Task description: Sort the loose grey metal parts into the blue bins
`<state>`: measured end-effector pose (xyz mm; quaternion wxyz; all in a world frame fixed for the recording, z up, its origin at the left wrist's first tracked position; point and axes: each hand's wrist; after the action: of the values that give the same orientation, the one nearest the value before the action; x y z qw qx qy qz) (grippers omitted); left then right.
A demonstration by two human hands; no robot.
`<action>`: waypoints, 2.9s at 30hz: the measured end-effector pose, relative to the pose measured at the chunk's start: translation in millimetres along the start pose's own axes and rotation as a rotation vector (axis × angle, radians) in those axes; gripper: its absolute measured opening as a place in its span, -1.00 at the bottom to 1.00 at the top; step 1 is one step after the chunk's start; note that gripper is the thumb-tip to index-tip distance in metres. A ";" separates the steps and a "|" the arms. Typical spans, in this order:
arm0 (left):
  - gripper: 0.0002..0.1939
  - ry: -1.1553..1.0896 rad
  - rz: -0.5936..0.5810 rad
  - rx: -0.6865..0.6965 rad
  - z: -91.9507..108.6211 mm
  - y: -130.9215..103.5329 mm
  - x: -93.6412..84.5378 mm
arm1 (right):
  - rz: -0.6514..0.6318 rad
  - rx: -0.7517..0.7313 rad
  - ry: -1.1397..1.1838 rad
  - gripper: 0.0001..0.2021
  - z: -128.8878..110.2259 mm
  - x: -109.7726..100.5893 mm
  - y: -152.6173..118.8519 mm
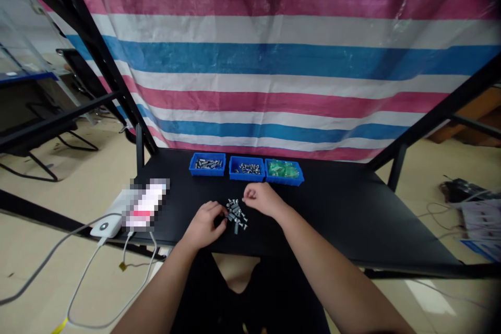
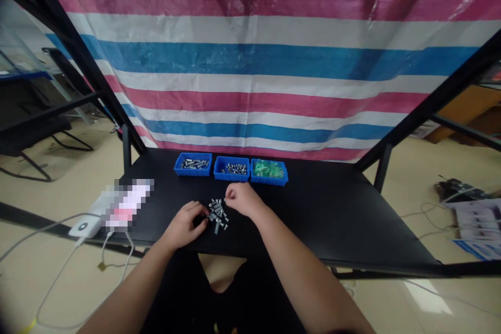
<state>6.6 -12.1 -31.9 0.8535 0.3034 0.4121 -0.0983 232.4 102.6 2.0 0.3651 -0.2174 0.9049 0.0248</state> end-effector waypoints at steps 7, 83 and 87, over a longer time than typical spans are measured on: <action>-0.88 -0.006 0.010 -0.004 0.4 -0.4 0.3 | 0.316 -0.071 0.020 -0.93 15.5 8.6 6.6; -0.88 -0.101 0.054 -0.053 -6.9 0.1 2.0 | -0.164 -0.085 -0.516 -0.84 -23.5 8.1 29.7; -0.88 -0.106 0.061 -0.050 -7.5 -0.3 2.1 | 0.206 0.056 -0.456 -0.69 -30.9 -6.2 35.0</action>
<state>3.0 -7.6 -37.2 0.8840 0.2886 0.3595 -0.0777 201.9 130.3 24.8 0.5613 -0.1027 0.8168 0.0853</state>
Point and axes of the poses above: each hand's wrist, its own y-axis towards the middle knuckle, its own x-axis out of the palm, z = x × y, and after that the axes turned 12 degrees about x, right-handed
